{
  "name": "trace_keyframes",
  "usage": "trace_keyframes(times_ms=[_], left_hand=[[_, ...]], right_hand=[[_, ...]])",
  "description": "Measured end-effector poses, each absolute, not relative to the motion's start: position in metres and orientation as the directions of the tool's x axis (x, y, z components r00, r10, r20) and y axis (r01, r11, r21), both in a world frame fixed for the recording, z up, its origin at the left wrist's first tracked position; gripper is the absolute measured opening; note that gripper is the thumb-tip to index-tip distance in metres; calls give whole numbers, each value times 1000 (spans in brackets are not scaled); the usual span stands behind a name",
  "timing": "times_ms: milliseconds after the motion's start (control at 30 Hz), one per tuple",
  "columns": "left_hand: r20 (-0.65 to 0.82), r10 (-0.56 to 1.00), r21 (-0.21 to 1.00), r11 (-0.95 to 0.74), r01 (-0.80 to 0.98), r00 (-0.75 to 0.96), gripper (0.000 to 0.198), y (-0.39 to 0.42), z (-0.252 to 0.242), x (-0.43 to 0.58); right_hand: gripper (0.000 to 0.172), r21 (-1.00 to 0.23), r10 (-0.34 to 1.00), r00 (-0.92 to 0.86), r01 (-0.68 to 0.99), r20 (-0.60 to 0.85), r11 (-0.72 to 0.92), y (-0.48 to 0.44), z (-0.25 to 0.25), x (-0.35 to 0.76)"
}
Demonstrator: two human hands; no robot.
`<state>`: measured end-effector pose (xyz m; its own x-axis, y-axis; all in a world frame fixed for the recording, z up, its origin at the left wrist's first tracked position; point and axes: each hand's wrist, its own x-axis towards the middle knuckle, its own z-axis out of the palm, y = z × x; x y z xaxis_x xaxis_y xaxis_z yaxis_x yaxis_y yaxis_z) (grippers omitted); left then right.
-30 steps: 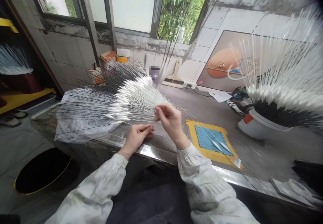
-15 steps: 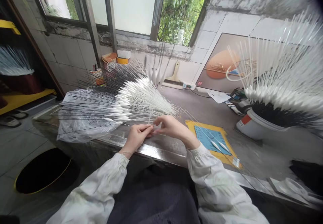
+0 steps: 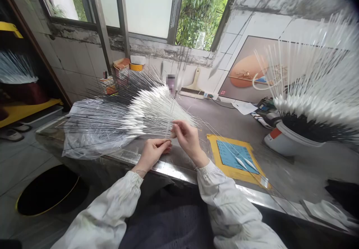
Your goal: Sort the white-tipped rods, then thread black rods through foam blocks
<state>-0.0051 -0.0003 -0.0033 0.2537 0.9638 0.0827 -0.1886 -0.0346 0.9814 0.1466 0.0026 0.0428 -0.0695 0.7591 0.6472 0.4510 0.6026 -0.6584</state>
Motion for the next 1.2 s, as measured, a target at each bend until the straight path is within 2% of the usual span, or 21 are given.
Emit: trace_keyframes(times_ms=[300, 967, 1067, 1200], left_hand=[[77, 960, 979, -21, -203, 268, 33, 1, -5, -6], [82, 958, 981, -28, -194, 276, 32, 1, -5, -7], [91, 957, 982, -40, -186, 277, 31, 1, -4, -7], [108, 954, 984, -62, -168, 280, 30, 0, -3, -6]], right_hand=[[18, -717, 764, -19, 331, 645, 614, 0, 42, 140], [15, -660, 742, -75, 403, 667, 634, 2, 47, 143], [17, -670, 766, -108, 419, 633, 613, 2, 52, 142], [19, -713, 822, -247, 410, 514, 569, 0, 62, 142]])
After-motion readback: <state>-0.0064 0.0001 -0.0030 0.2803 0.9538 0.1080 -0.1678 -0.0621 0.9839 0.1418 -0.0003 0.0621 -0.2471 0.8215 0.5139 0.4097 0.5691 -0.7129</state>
